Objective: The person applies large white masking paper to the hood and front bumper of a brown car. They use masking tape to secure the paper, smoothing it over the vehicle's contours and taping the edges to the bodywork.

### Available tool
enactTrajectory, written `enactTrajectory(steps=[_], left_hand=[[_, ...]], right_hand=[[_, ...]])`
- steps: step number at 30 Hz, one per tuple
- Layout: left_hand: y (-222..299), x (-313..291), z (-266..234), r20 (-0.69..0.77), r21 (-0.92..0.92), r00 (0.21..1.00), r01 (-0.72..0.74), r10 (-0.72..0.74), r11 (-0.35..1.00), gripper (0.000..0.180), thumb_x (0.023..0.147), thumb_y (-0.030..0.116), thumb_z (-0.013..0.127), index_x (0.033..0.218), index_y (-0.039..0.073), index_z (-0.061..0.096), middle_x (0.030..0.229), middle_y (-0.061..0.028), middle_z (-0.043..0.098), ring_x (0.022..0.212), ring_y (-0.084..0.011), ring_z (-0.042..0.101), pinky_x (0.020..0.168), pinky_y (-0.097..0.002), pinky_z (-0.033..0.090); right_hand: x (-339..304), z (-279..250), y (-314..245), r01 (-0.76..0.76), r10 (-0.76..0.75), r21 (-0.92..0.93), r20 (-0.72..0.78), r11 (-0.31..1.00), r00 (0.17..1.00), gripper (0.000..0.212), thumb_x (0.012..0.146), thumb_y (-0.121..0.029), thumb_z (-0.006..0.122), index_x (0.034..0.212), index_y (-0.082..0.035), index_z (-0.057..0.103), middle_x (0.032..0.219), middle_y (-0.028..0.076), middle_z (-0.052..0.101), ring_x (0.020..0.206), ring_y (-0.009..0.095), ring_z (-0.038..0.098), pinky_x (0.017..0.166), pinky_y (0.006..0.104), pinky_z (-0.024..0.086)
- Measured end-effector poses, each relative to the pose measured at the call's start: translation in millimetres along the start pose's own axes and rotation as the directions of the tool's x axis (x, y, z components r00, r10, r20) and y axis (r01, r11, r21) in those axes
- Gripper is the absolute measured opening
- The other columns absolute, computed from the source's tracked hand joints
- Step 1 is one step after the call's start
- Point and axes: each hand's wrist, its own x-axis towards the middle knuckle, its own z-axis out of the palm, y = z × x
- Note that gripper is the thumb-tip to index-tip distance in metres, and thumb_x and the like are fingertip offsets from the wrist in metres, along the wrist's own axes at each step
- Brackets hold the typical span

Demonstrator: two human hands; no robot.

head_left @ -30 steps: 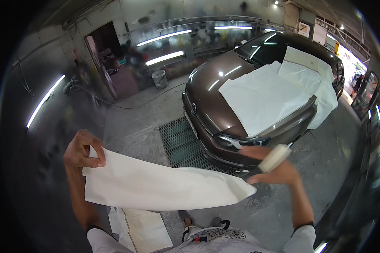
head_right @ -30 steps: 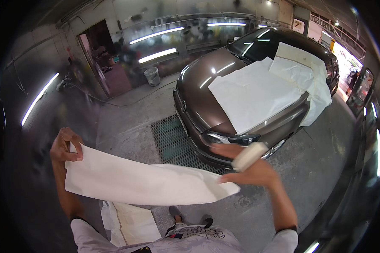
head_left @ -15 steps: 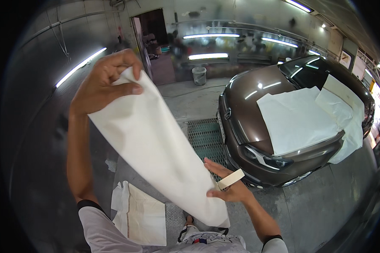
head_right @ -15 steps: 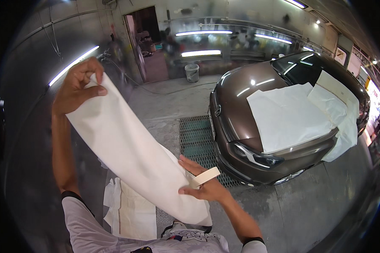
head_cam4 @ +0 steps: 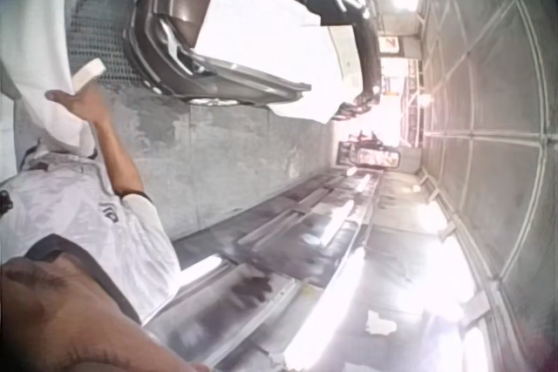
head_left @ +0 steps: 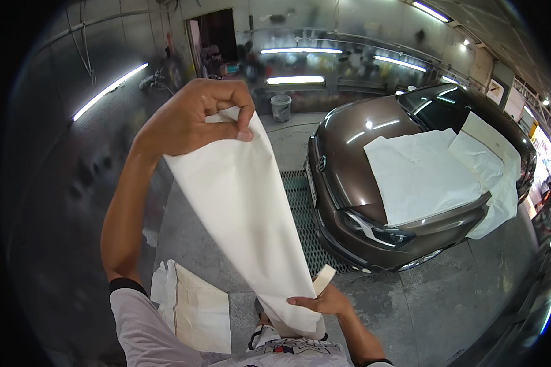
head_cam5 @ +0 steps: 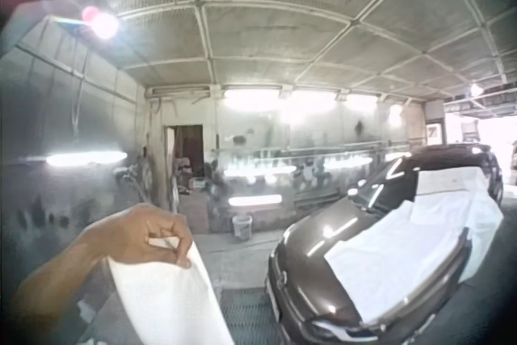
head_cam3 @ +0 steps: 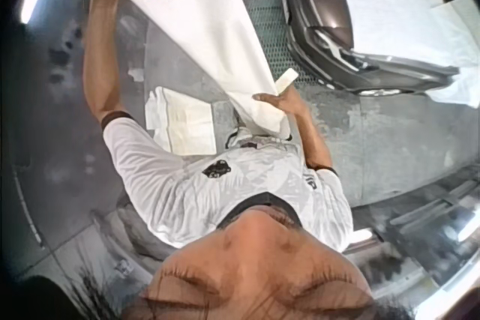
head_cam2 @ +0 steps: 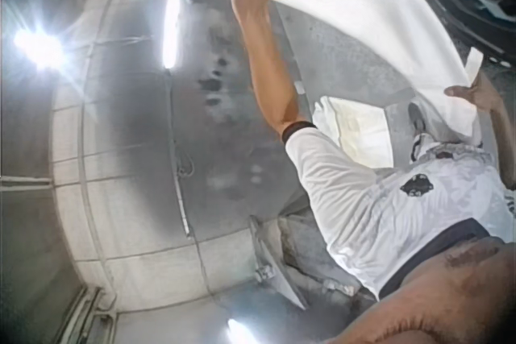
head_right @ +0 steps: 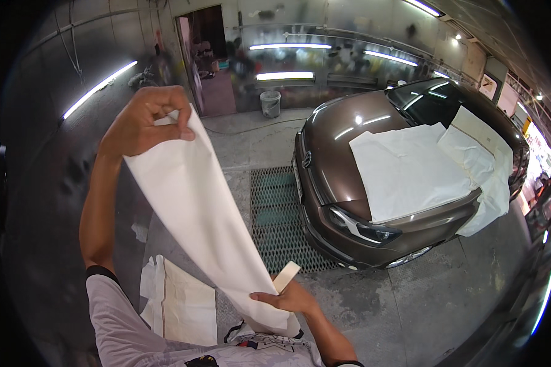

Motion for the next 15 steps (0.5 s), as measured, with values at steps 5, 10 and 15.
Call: enactTrajectory(steps=[5,10,15], left_hand=[[-67.6,3.9,-20.8,-0.252,-0.381,0.968,-0.090,-0.010,0.920,0.034,0.100,0.021,0.052,0.130,0.006,0.050,0.107,-0.0093,0.066,0.099,-0.0182,0.063,0.088,-0.0316,0.049],[-143.2,-41.5,160.5,-0.140,-0.818,0.926,0.092,-0.352,0.568,0.072,0.098,0.058,0.036,0.150,0.008,0.026,0.138,-0.0155,0.053,0.124,-0.0274,0.054,0.106,-0.0438,0.039],[-90.5,-88.6,343.3,0.080,-0.894,0.728,0.355,-0.681,0.274,0.062,0.092,0.037,0.065,0.138,0.001,0.043,0.126,-0.0173,0.057,0.111,-0.0228,0.059,0.095,-0.0368,0.048]], right_hand=[[3.7,-15.9,16.7,-0.010,0.047,0.163,-0.225,0.987,0.973,0.049,0.067,-0.007,0.089,0.109,0.004,0.066,0.104,0.010,0.070,0.094,0.016,0.066,0.084,0.0325,0.053],[18.4,-56.9,17.9,0.212,-0.027,0.305,-0.512,0.928,0.859,0.053,0.073,-0.021,0.085,0.113,0.005,0.063,0.104,0.012,0.069,0.092,0.018,0.065,0.081,0.0309,0.053],[62.6,-53.8,26.1,0.217,0.020,0.265,-0.674,0.940,0.739,0.050,0.079,-0.032,0.081,0.107,0.006,0.065,0.098,0.012,0.069,0.083,0.015,0.065,0.073,0.0284,0.052]])
